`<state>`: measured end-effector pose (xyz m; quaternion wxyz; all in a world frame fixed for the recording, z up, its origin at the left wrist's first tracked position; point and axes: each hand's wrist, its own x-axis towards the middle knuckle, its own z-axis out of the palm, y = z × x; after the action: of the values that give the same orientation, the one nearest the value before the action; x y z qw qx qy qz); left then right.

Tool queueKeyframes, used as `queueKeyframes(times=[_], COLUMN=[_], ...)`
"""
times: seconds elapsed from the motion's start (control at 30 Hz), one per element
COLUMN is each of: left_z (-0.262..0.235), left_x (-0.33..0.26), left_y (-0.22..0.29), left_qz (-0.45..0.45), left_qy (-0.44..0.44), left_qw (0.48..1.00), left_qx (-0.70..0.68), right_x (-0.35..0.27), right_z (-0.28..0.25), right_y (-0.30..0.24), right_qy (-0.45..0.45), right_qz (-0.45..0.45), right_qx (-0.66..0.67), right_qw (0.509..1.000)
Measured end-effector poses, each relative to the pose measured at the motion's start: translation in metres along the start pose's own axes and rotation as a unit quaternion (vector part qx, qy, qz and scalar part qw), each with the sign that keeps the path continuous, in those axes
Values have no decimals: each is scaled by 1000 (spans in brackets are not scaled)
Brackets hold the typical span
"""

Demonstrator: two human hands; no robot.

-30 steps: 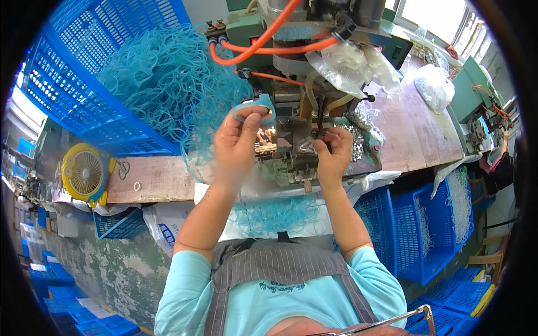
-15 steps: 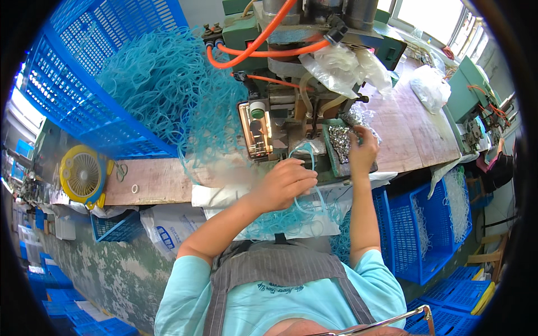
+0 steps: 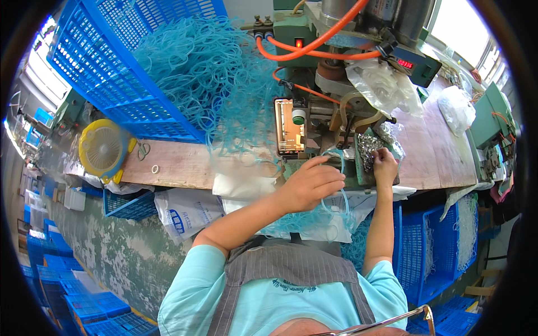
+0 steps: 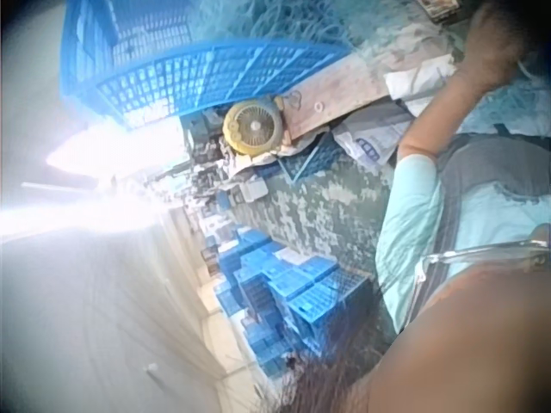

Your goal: The person repeatedly picks up light blue plastic rings and places them into a machine to attach small metal components. The person handles the rings one at a time, feeding them into the machine and removing the finished pieces.

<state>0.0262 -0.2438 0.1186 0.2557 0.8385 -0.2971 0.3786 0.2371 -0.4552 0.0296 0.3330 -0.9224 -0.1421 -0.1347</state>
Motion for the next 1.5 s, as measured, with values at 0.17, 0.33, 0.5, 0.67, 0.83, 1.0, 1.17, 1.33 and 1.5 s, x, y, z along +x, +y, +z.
queueKeyframes(times=[0.17,0.33,0.5,0.67,0.83,1.0,1.17,1.33,1.5], left_z=[-16,-18,-10,-4,-4,-23,-30,-25,-9], left_x=[-48,-102,-117,-119,-130,-121,-68,-7,16], left_y=[-14,-99,-134,-137,-161,-149,-86,-21,-4], left_qz=[-179,-479,-677,-617,-595,-677,-483,-106,-53], left_qy=[81,144,75,133,1,123,356,138,32], left_qw=[978,858,720,775,803,725,800,979,997], left_qx=[68,118,-131,-19,37,-40,6,104,-42], right_x=[-8,-12,-13,-13,-12,-14,-26,-47,-54], right_z=[0,-2,-1,2,4,-4,-16,-38,-35], right_y=[0,-4,-5,-3,1,-13,-72,-125,-148], right_qy=[108,125,139,143,132,85,13,17,43], right_qz=[-31,-2,8,3,-17,10,-4,-85,-57], right_qx=[95,67,83,79,85,172,380,340,413], right_qw=[989,990,987,987,987,981,925,937,908])
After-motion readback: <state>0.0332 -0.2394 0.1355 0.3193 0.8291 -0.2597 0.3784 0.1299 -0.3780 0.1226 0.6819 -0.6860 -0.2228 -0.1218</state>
